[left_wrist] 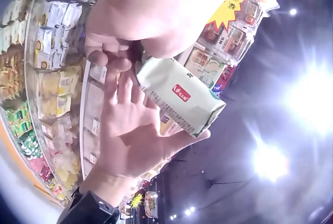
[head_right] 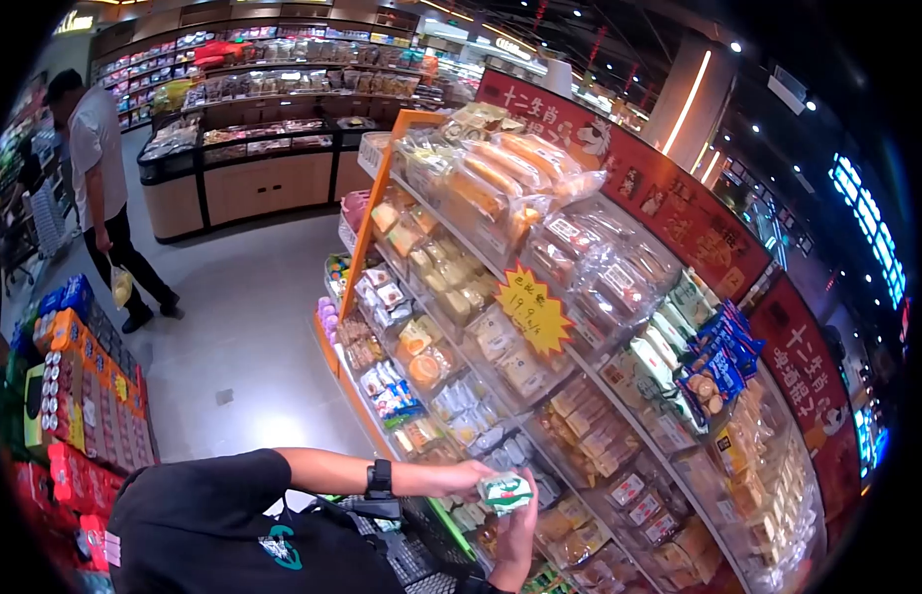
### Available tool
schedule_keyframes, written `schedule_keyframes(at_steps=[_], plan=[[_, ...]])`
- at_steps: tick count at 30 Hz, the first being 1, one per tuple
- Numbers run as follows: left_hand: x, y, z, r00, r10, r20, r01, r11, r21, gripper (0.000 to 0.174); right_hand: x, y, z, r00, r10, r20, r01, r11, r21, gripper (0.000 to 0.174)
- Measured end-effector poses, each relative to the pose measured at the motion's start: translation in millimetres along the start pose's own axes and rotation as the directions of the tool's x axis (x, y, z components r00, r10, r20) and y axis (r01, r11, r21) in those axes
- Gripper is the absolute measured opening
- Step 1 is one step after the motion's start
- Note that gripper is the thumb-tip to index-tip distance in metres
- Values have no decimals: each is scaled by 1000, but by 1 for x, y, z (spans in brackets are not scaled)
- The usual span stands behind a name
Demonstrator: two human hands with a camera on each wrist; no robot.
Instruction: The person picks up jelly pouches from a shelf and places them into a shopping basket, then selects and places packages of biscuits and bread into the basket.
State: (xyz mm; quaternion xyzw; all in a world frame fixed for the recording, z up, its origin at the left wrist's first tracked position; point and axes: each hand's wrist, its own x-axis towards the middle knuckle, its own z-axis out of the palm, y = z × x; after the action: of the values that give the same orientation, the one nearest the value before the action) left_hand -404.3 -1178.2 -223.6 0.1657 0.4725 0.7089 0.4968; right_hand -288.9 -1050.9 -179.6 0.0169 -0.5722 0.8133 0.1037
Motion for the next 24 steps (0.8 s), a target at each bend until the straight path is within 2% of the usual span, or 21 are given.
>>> schedule_keyframes(at_steps=[1, 4, 7, 10, 11, 14, 15, 17, 18, 19, 20, 21, 22, 23, 24], plan=[[7, -9, -2, 998, 7, 60, -4, 998, -56, 25, 2, 1, 1, 999, 9, 31, -8, 1000, -8, 83], [-2, -2, -1, 998, 7, 59, -4, 999, -36, 30, 2, 1, 3, 997, 25, 70, -22, 999, -46, 86], [-2, -5, -2, 995, -62, -73, 64, 998, 27, 29, 0, 4, 1, 996, 63, 59, -58, 996, -71, 81], [7, -21, -13, 996, 32, -80, -12, 969, 246, 30, -3, 7, -4, 992, 123, 16, -123, 992, 22, 86], [4, -20, -13, 998, 57, -24, -48, 960, 277, 32, -3, 10, -10, 993, 120, -6, -120, 992, 35, 80], [0, -14, -5, 991, 93, -96, -53, 933, 355, 33, -6, 11, -16, 991, 100, -95, -96, 995, 39, 63], [0, -12, -8, 978, 173, -116, -98, 874, 476, 37, -7, 6, -12, 985, 89, -146, -85, 996, 34, 56], [6, -10, -12, 937, 332, -108, -262, 873, 412, 38, -5, -3, -5, 975, 50, -216, -49, 999, 10, 46], [6, -5, -9, 910, 403, -98, -341, 861, 376, 39, -3, -12, 0, 970, 16, -243, -19, 1000, -11, 42], [6, -1, -7, 907, 415, -71, -358, 849, 389, 39, -6, -24, 6, 947, 92, -308, -127, 987, -95, 38], [-1, 11, 1, 906, 421, -30, -376, 836, 399, 40, -3, -19, 0, 957, -3, -291, -57, 978, -199, 37], [-7, 19, 10, 885, 466, 7, -423, 796, 433, 41, 1, -3, -16, 953, -18, -303, -78, 950, -303, 36], [-2, 19, 9, 902, 420, 97, -423, 819, 387, 46, 2, 1, -19, 947, -35, -320, -72, 946, -316, 41], [-2, 20, 15, 902, 402, 159, -429, 787, 443, 48, 1, -4, -10, 927, -12, -374, -121, 937, -329, 42], [-6, 20, 22, 898, 387, 209, -438, 750, 496, 51, 3, 4, -14, 910, -35, -414, -97, 951, -294, 40]])
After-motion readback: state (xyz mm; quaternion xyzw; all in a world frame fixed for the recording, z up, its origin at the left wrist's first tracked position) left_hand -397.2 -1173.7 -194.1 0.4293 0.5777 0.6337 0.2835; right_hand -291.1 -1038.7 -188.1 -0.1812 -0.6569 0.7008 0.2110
